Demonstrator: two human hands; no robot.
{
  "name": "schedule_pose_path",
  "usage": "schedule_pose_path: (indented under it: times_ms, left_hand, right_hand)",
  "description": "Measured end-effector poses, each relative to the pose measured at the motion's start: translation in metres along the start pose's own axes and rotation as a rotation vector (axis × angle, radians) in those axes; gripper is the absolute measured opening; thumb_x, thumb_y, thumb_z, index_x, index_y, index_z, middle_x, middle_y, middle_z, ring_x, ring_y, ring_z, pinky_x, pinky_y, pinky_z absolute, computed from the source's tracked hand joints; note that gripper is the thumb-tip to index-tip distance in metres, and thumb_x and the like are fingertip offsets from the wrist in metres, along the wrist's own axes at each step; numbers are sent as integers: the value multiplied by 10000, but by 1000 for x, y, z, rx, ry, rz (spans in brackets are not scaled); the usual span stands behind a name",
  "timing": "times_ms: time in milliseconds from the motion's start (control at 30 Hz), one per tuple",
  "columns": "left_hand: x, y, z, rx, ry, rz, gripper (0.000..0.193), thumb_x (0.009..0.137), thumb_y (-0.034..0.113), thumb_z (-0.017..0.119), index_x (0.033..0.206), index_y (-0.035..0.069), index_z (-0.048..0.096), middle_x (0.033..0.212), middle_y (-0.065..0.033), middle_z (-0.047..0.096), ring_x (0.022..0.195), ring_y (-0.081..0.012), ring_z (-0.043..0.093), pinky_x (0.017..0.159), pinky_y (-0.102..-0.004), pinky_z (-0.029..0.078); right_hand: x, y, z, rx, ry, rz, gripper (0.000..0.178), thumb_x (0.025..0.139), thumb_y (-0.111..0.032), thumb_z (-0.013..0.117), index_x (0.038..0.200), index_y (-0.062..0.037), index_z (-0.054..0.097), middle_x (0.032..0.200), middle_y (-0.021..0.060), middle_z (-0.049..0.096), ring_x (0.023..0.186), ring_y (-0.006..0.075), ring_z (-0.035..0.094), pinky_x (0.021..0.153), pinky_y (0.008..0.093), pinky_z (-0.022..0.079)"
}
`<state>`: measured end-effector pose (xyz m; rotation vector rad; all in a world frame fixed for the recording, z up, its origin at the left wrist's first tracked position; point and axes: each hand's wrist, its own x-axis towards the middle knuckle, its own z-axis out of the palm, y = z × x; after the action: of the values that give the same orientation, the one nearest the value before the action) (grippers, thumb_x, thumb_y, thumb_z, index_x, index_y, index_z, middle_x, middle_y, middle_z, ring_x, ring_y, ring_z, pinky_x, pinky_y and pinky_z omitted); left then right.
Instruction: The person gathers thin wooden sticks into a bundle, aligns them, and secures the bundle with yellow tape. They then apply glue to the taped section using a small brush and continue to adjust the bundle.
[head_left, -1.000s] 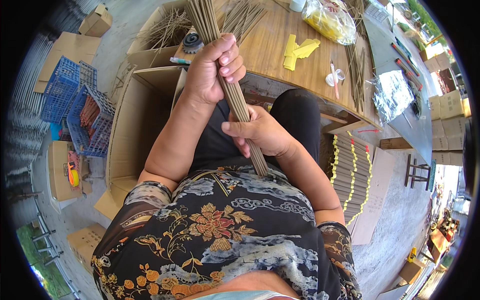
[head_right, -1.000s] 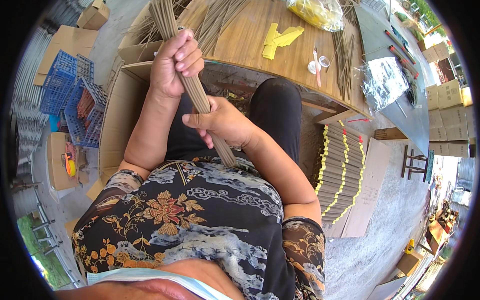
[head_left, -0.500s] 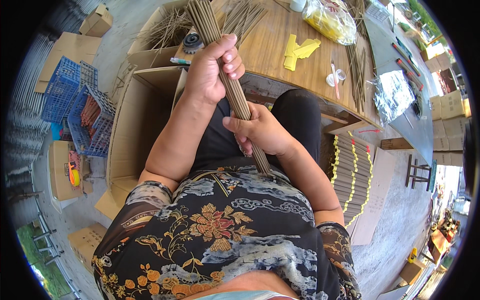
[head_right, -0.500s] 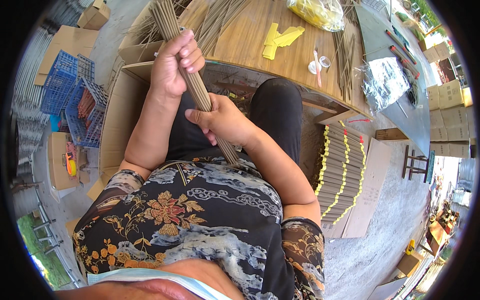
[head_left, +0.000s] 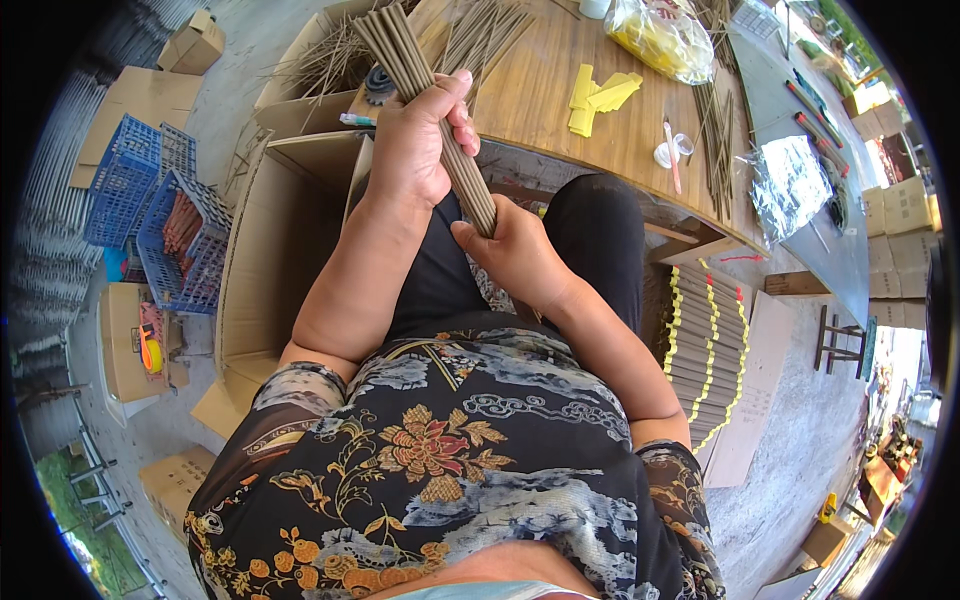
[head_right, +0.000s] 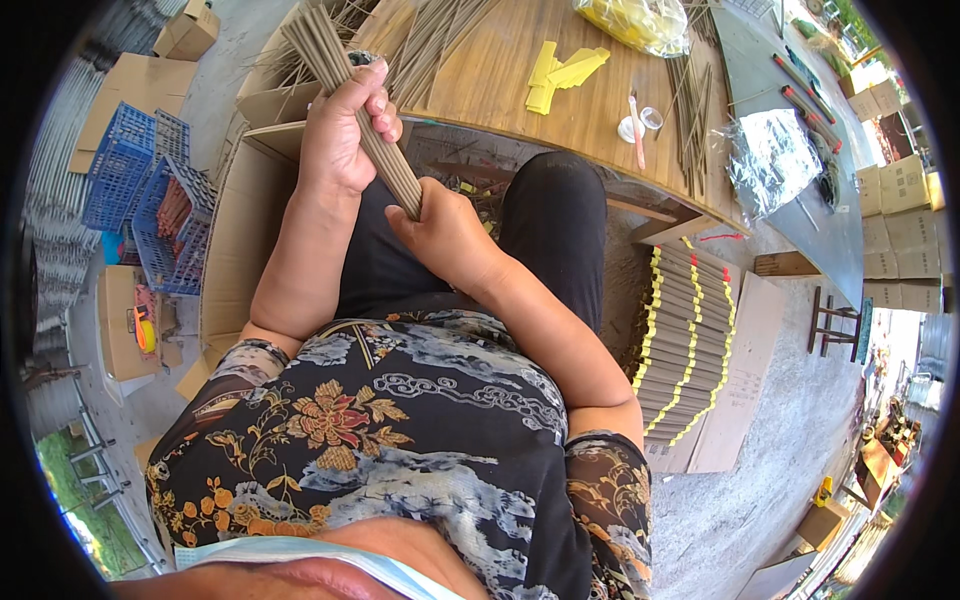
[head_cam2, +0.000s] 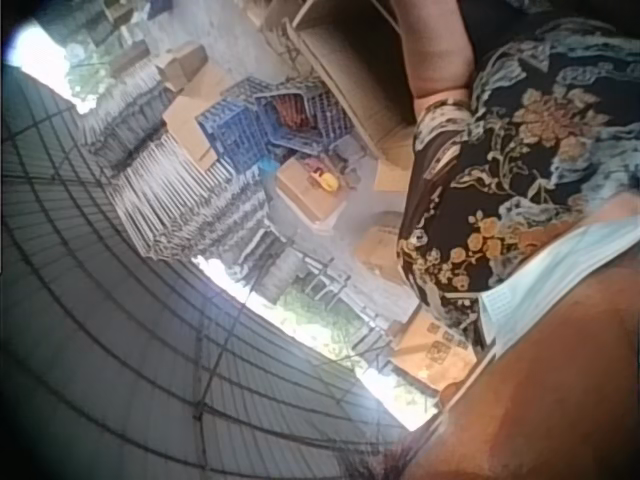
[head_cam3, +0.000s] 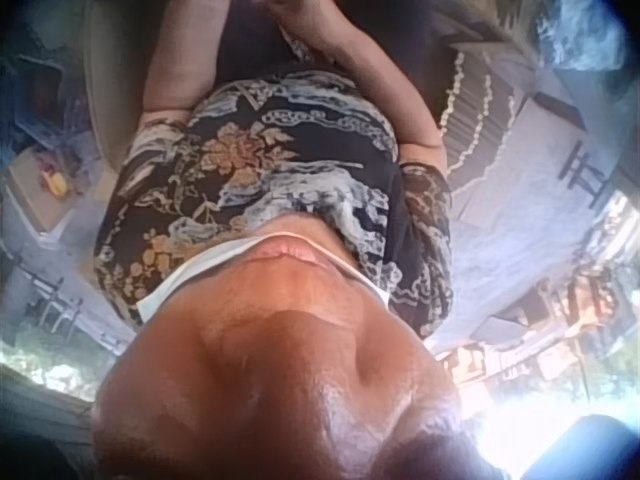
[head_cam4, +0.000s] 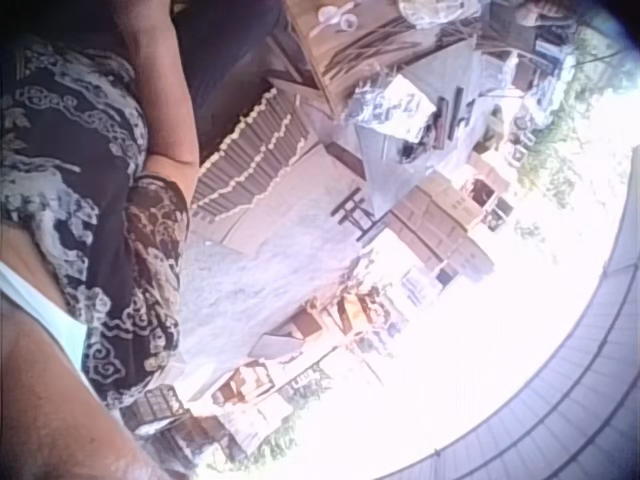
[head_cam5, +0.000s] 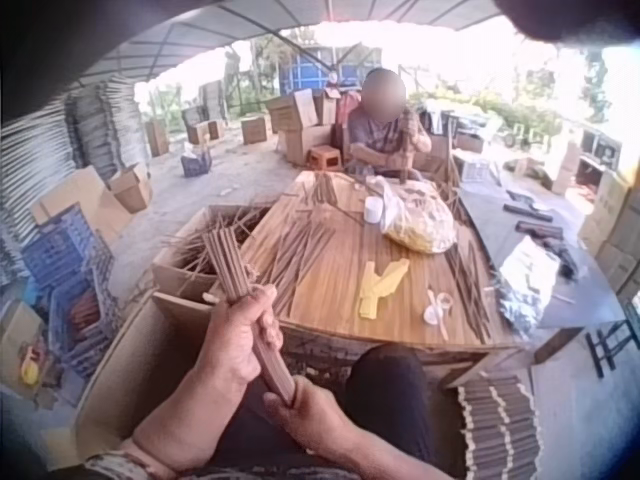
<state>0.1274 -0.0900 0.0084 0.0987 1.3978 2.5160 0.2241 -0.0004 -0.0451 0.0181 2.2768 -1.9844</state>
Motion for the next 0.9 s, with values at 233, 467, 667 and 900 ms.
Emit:
schedule_pose_path:
  times_ms: [233, 467, 667, 900]
  left_hand:
    - [10, 8, -14, -382, -533, -127, 137, 851, 155, 560, 736, 102, 511, 533, 42, 440, 436, -51, 411, 399, -194, 330]
    - [2, 4, -5, -90, -199, -43, 156, 835, 149, 571, 711, 112, 484, 535, 42, 437, 440, -58, 402, 406, -217, 332]
    - [12, 9, -16, -378, -516, -127, 117, 838, 132, 561, 744, 98, 500, 556, 31, 446, 457, -57, 415, 410, -207, 332]
    - [2, 4, -12, -193, -250, -62, 64, 844, 103, 532, 791, 96, 497, 543, 42, 426, 442, -59, 400, 404, -217, 327]
  right_hand:
    - [-5, -15, -15, 649, -467, 231, 192, 812, -143, 604, 742, -51, 450, 541, 20, 475, 395, 82, 442, 365, 220, 386]
    - [-3, -7, -4, 89, -89, 70, 246, 830, -213, 594, 760, -41, 433, 546, 7, 473, 394, 76, 447, 370, 214, 372]
    - [-6, -21, -14, 368, -306, 181, 261, 821, -223, 608, 769, -37, 433, 551, 8, 475, 403, 79, 455, 372, 219, 387]
    - [-2, -5, -7, 11, -65, 3, 259, 797, -204, 640, 755, -44, 441, 549, -2, 480, 407, 79, 469, 370, 226, 391]
